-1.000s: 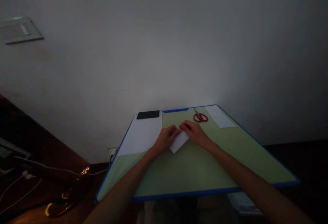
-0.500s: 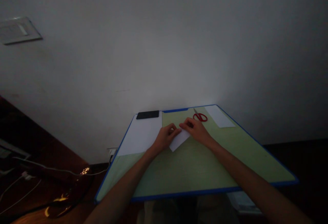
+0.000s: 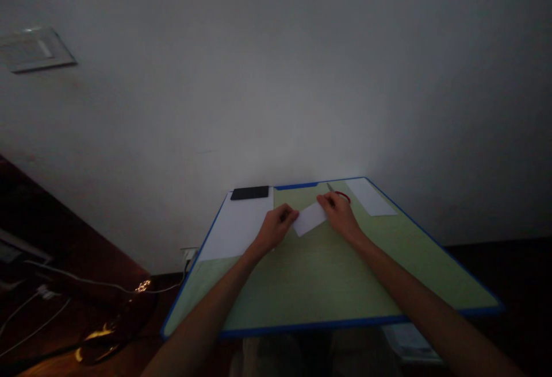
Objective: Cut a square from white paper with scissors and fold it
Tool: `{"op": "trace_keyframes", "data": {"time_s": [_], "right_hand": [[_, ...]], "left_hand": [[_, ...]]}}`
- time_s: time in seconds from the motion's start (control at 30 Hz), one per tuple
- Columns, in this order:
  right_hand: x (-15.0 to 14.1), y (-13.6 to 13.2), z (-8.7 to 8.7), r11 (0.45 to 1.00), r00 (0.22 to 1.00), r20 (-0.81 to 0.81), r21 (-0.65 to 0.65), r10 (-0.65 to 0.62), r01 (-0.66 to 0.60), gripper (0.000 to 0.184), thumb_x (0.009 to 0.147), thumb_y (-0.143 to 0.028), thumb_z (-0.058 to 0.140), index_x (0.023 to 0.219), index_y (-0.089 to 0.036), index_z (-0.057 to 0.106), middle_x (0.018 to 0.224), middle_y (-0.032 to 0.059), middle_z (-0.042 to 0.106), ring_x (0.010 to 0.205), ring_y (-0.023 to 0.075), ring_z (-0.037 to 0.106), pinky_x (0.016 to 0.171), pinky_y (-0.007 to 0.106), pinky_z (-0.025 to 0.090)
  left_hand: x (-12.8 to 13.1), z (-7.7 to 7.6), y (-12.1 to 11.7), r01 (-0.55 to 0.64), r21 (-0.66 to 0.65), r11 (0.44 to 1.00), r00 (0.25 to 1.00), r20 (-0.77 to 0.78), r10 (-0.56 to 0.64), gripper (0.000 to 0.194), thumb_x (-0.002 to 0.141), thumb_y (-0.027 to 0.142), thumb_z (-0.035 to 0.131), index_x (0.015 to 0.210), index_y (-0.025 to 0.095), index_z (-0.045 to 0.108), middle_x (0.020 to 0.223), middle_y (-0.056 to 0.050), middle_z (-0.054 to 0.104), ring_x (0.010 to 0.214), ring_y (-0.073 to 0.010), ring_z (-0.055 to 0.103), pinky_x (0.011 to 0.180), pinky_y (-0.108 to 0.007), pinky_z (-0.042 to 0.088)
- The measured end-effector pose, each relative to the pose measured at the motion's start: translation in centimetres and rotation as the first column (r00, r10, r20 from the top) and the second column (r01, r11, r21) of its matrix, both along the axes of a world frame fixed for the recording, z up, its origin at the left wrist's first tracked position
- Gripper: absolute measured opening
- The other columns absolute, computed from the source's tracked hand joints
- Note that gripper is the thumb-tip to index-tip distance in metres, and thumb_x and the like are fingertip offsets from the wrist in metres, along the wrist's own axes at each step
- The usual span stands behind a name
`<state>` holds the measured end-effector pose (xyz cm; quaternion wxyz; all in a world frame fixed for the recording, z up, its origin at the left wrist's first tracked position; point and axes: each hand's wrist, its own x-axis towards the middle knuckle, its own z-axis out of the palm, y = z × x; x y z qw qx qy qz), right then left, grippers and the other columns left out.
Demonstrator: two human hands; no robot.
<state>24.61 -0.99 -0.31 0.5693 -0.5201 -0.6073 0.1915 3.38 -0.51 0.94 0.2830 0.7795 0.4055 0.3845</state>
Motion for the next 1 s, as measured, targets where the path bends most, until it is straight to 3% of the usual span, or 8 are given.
{"op": "trace_keyframes", "data": {"time_s": [0.17,0.3,0.4,0.6,0.73,0.83,0.93,1.0], "right_hand": [[0.1,0.2,0.2,0.999,0.999,-0.032,-0.015,0.032,-0.032,0.038,0.085,-0.053,0.056,0.072,-0.018,0.060,0.064,0.0012,0.059,0.063,0.0170,0.052,0.058,0.029,0.039],[-0.1,0.2,-0.2,0.968,0.972,-0.051,-0.093,0.230,-0.234,0.031,0.082,-0.047,0.062,0.074,-0.017,0.062,0.066,0.0017,0.062,0.063,0.0169,0.057,0.061,0.029,0.043],[-0.5,0.0,-0.7,0.921,0.933,-0.022,-0.154,0.360,-0.359,0.024,0.083,-0.040,0.061,0.078,-0.017,0.063,0.067,0.0021,0.065,0.064,0.0165,0.059,0.062,0.029,0.044],[-0.6,-0.1,-0.9,0.947,0.945,0.137,-0.171,0.296,-0.272,0.026,0.090,-0.037,0.054,0.074,-0.018,0.060,0.068,0.0025,0.066,0.064,0.0157,0.059,0.064,0.028,0.043],[-0.7,-0.2,-0.8,0.946,0.952,0.089,-0.168,0.294,-0.277,0.027,0.092,-0.040,0.051,0.077,-0.019,0.057,0.066,0.0016,0.065,0.063,0.0159,0.060,0.062,0.028,0.045],[-1.1,-0.9,-0.7,0.939,0.945,0.032,-0.125,0.326,-0.319,0.027,0.091,-0.043,0.055,0.097,-0.018,0.060,0.084,0.0047,0.067,0.070,0.0163,0.064,0.062,0.029,0.050],[-1.4,-1.7,-0.5,0.913,0.900,0.152,-0.053,0.409,-0.405,0.052,0.082,-0.045,0.070,0.126,-0.023,0.056,0.123,0.0105,0.057,0.093,0.0186,0.064,0.070,0.031,0.055],[-1.6,-2.0,-0.5,0.886,0.857,0.238,-0.037,0.457,-0.462,0.055,0.080,-0.043,0.074,0.129,-0.026,0.057,0.128,0.0099,0.052,0.102,0.0201,0.061,0.075,0.032,0.057]], "left_hand": [[-0.1,-0.2,0.2,-0.093,0.034,0.995,0.995,0.048,0.091,0.032,0.090,0.044,0.053,0.072,0.018,0.054,0.063,0.003,0.049,0.061,-0.0128,0.044,0.058,-0.025,0.032],[-0.4,-0.7,0.9,-0.288,-0.012,0.958,0.942,0.174,0.286,0.037,0.089,0.047,0.053,0.066,0.019,0.050,0.061,0.004,0.044,0.061,-0.0128,0.041,0.058,-0.025,0.030],[-0.6,-1.1,1.5,-0.346,-0.114,0.931,0.889,0.276,0.364,0.040,0.085,0.052,0.057,0.064,0.018,0.050,0.061,0.005,0.043,0.060,-0.0119,0.039,0.056,-0.025,0.030],[-0.7,-1.2,1.6,-0.329,-0.206,0.922,0.818,0.426,0.387,0.046,0.076,0.057,0.068,0.063,0.017,0.050,0.058,0.006,0.041,0.057,-0.0094,0.037,0.052,-0.022,0.028],[-0.4,-0.9,1.2,-0.279,-0.255,0.926,0.816,0.446,0.368,0.046,0.075,0.059,0.068,0.065,0.018,0.048,0.059,0.006,0.042,0.050,-0.0077,0.038,0.044,-0.019,0.029],[-0.3,-0.9,1.0,-0.236,-0.335,0.912,0.810,0.451,0.375,0.045,0.077,0.061,0.064,0.070,0.020,0.048,0.058,0.007,0.043,0.041,-0.0066,0.037,0.034,-0.018,0.027],[-0.2,-0.8,1.0,-0.236,-0.371,0.898,0.800,0.451,0.397,0.043,0.078,0.060,0.063,0.074,0.020,0.049,0.058,0.007,0.043,0.037,-0.0060,0.037,0.029,-0.017,0.027],[-0.1,-0.7,0.9,-0.228,-0.383,0.895,0.794,0.459,0.399,0.043,0.078,0.060,0.063,0.075,0.019,0.050,0.060,0.006,0.044,0.038,-0.0062,0.040,0.028,-0.016,0.029]]}}
